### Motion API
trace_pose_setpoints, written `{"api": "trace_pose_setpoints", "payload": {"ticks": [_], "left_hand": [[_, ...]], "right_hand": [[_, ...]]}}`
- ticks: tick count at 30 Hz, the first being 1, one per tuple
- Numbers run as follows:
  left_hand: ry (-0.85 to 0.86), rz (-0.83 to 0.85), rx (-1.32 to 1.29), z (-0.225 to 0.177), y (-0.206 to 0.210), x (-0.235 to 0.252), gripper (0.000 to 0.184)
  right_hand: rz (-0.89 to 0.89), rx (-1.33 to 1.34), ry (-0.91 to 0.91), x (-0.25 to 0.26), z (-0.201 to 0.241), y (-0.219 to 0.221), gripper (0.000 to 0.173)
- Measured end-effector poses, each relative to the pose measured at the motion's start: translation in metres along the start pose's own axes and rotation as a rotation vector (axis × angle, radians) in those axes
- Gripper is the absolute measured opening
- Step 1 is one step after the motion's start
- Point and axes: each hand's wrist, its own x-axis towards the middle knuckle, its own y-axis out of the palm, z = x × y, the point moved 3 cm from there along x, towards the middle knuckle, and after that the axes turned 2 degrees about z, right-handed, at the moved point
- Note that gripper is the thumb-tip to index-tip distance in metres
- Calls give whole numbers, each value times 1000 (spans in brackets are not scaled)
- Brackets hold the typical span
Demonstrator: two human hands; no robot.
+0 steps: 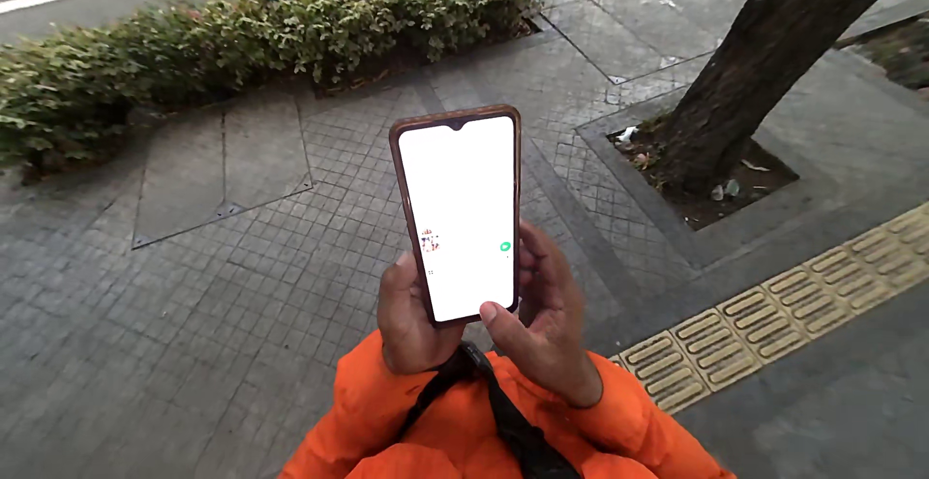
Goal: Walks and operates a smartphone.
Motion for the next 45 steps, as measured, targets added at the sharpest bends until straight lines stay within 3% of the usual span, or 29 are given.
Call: {"api": "trace_pose_setpoints", "payload": {"ticks": [13, 20, 35, 45], "left_hand": [[-1, -1, -23, 3, -2, -1, 40], [-12, 14, -107, 4, -2, -3, 39], [-14, 13, -71, 9, -4, -7, 40], [-8, 30, -89, 11, -1, -5, 38]], "right_hand": [[-52, 6, 14, -3, -4, 3, 71], [-33, -3, 25, 8, 6, 1, 57], [-42, 87, 13, 16, 11, 4, 47], [-83, 90, 13, 17, 12, 5, 51]]}}
